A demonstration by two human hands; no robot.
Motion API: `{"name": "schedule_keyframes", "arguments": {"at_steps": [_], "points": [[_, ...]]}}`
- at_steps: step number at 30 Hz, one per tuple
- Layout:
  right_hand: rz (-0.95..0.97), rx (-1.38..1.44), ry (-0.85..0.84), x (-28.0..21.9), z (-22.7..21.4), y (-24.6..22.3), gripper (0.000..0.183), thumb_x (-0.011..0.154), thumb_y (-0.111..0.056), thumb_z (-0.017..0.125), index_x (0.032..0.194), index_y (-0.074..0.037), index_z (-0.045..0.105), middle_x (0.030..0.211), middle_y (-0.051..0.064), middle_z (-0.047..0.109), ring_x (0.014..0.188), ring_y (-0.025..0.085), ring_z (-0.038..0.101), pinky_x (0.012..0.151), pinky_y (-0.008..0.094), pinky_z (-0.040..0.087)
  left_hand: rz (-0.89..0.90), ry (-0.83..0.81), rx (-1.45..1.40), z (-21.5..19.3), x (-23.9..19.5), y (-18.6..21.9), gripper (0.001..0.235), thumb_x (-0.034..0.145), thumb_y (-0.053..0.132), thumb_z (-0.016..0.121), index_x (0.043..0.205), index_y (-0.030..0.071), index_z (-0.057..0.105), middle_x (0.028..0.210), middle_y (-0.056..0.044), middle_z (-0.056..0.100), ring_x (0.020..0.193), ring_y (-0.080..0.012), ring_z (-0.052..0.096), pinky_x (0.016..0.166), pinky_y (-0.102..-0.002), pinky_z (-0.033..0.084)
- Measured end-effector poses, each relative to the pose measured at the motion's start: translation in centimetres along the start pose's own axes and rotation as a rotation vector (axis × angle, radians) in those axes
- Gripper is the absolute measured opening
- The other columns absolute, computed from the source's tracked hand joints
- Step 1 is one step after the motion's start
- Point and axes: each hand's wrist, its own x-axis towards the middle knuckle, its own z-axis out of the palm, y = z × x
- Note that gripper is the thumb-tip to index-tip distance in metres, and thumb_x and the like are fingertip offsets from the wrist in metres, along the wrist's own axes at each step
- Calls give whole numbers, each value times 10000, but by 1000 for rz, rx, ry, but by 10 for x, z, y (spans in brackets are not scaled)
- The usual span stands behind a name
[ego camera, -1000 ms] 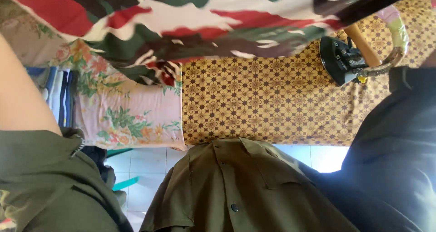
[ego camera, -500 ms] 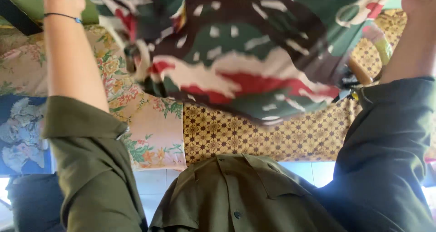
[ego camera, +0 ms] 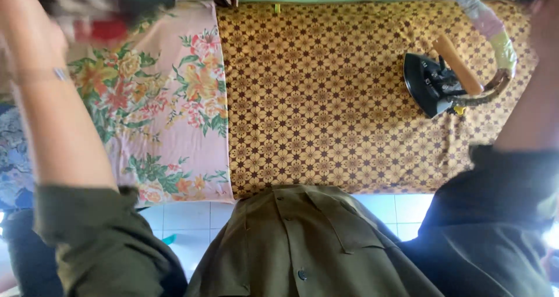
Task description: Ironing and folding several t-shirts on a surface.
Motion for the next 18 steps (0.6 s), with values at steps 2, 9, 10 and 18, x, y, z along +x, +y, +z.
{"name": "schedule_keyframes", "arguments": {"at_steps": [2,9,10,18], "points": [[37,-3,-17,-35,72,-44,308,1145,-219,390,1295,15,523,1325,109,584,1251,208,591,1182,351,502,-15,6,31,-27,-14,10,274,1096,250,586,1211,9,641,1051,-98,694,883,-208,640,789,-342,521],[388,-155,124,-183,176,-132,200,1056,49,635,1232,27,727,1127,160,728,973,192,723,919,286,589,181,169,519,-28,-222,-38,220,1130,129,695,1293,21,594,1218,-38,607,1110,-150,577,1024,-323,490],[495,-248,117,-195,191,-137,189,1035,-12,648,1206,2,727,1101,147,740,931,178,734,863,282,602,114,205,510,-34,-246,-57,208,1111,131,683,1258,18,590,1180,-37,613,1073,-151,589,979,-321,502],[816,-424,-133,-301,217,-51,204,940,-112,701,1133,-105,768,1047,96,777,842,159,721,746,264,584,-37,162,843,-67,-366,-145,109,1046,45,634,1147,8,615,1076,-133,643,978,-252,637,885,-370,514]]}}
